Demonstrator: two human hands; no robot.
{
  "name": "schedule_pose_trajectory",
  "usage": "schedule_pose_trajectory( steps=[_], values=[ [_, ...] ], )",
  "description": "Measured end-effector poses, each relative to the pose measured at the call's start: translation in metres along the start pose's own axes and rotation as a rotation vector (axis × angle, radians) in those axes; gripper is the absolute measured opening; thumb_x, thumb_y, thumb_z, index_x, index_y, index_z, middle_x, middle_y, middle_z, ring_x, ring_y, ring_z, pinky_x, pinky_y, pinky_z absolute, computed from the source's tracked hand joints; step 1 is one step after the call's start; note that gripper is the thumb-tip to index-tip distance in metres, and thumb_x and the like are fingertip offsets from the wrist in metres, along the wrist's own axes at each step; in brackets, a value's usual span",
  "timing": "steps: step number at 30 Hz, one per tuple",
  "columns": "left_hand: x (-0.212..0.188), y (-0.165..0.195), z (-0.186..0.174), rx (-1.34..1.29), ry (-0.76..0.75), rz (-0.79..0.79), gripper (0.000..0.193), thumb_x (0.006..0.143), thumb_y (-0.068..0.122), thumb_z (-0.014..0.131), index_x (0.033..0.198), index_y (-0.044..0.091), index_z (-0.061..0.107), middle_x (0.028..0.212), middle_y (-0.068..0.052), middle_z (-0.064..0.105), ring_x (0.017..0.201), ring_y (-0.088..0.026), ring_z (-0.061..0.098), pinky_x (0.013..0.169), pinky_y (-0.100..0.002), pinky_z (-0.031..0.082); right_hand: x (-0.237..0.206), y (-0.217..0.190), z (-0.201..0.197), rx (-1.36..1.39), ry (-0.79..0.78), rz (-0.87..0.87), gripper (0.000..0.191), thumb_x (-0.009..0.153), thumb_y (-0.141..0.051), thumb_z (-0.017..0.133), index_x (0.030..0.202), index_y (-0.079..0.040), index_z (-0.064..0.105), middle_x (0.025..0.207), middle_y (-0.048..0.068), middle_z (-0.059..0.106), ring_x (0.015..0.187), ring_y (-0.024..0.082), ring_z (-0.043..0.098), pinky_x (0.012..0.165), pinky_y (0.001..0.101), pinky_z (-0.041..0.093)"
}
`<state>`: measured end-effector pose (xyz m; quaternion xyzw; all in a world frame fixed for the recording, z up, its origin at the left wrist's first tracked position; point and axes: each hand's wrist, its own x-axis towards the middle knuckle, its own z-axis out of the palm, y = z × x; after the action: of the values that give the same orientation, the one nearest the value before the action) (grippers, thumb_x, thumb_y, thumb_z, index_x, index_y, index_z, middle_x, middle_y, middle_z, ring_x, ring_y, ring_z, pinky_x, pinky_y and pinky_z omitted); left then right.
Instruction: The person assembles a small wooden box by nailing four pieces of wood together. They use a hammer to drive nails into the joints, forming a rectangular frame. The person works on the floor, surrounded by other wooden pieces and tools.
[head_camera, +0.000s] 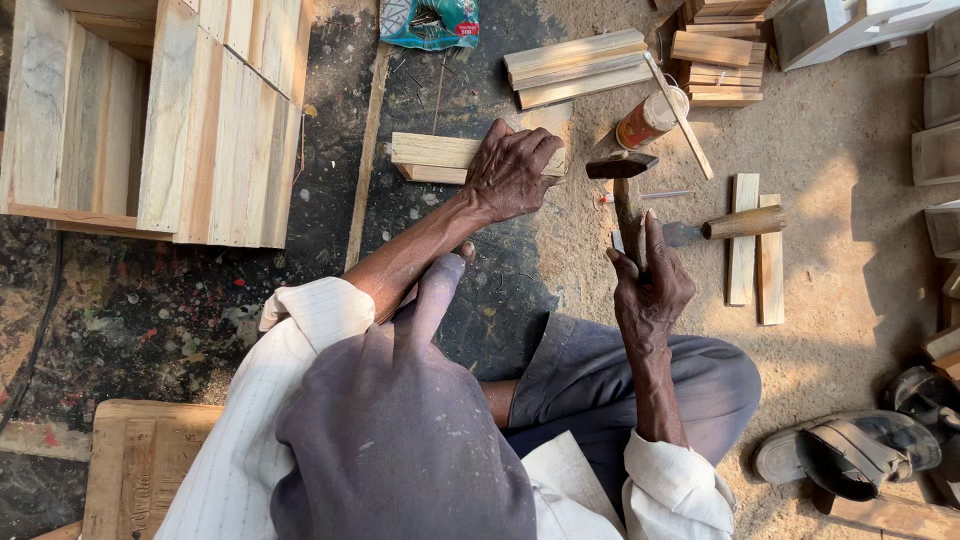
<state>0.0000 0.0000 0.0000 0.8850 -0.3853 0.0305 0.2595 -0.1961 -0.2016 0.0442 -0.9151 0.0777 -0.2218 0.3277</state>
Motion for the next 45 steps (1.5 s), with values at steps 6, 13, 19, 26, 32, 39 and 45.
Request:
schedule_pose_trajectory(
  steps=[6,13,19,26,32,39,45],
  values=[
    [-0.004,0.002,-0.012,-0.012,0.056,0.042,0.045,0.081,0.017,0.077,0.122,0.004,0.064,0.106,-0.009,0.07,0.091,-0.022,0.068,0.087,-0.043,0.04,0.01,-0.013,0.03,0.55,-0.054,0.479,0.063,0.094,-0.011,0.076,0.153,-0.006,0.053,0.079,0.003,0.068,0.062,0.007,0.057,0.052,0.0252,0.047],
    [-0.01,0.002,-0.023,-0.053,0.086,0.064,0.048,0.083,0.026,0.083,0.12,0.003,0.064,0.102,-0.009,0.07,0.09,-0.024,0.068,0.085,-0.044,0.039,0.013,-0.023,0.053,0.773,-0.17,0.636,0.065,0.094,-0.013,0.072,0.153,-0.002,0.048,0.076,0.003,0.068,0.059,0.006,0.055,0.049,0.0222,0.044],
    [-0.008,0.002,-0.02,-0.044,0.065,0.059,0.051,0.083,0.032,0.084,0.121,0.004,0.065,0.104,-0.01,0.071,0.088,-0.025,0.067,0.085,-0.044,0.04,0.012,-0.015,0.052,0.792,-0.159,0.55,0.064,0.097,-0.013,0.073,0.154,-0.001,0.049,0.075,0.002,0.063,0.059,0.006,0.052,0.05,0.023,0.043],
    [-0.005,0.001,-0.016,-0.054,0.053,0.042,0.049,0.076,0.019,0.079,0.12,0.002,0.065,0.102,-0.011,0.071,0.085,-0.024,0.067,0.083,-0.044,0.04,0.011,-0.019,0.035,0.255,-0.029,0.205,0.062,0.095,-0.01,0.079,0.152,-0.009,0.055,0.08,0.003,0.07,0.063,0.007,0.058,0.054,0.027,0.047],
    [-0.002,0.004,-0.015,-0.095,0.074,0.029,0.036,0.085,0.021,0.07,0.116,0.002,0.065,0.095,-0.01,0.07,0.08,-0.024,0.066,0.083,-0.045,0.039,0.022,-0.04,0.0,-0.069,0.027,-0.204,0.059,0.097,-0.008,0.079,0.151,-0.014,0.057,0.097,0.009,0.074,0.075,0.016,0.068,0.063,0.0318,0.056],
    [0.001,0.008,-0.014,-0.108,0.088,-0.005,0.032,0.081,0.019,0.07,0.109,0.004,0.068,0.088,-0.008,0.071,0.076,-0.024,0.066,0.079,-0.043,0.037,0.034,-0.056,-0.022,-0.306,-0.047,-0.273,0.057,0.094,-0.011,0.082,0.147,-0.016,0.062,0.101,0.009,0.076,0.073,0.02,0.068,0.059,0.034,0.055],
    [0.001,0.007,-0.01,-0.105,0.059,-0.018,0.03,0.099,0.033,0.071,0.109,0.005,0.069,0.086,-0.009,0.07,0.07,-0.024,0.064,0.078,-0.045,0.037,0.033,-0.052,-0.017,-0.374,-0.14,-0.259,0.06,0.09,-0.014,0.08,0.147,-0.024,0.062,0.103,0.007,0.076,0.077,0.02,0.071,0.065,0.0338,0.059]
  ],
)
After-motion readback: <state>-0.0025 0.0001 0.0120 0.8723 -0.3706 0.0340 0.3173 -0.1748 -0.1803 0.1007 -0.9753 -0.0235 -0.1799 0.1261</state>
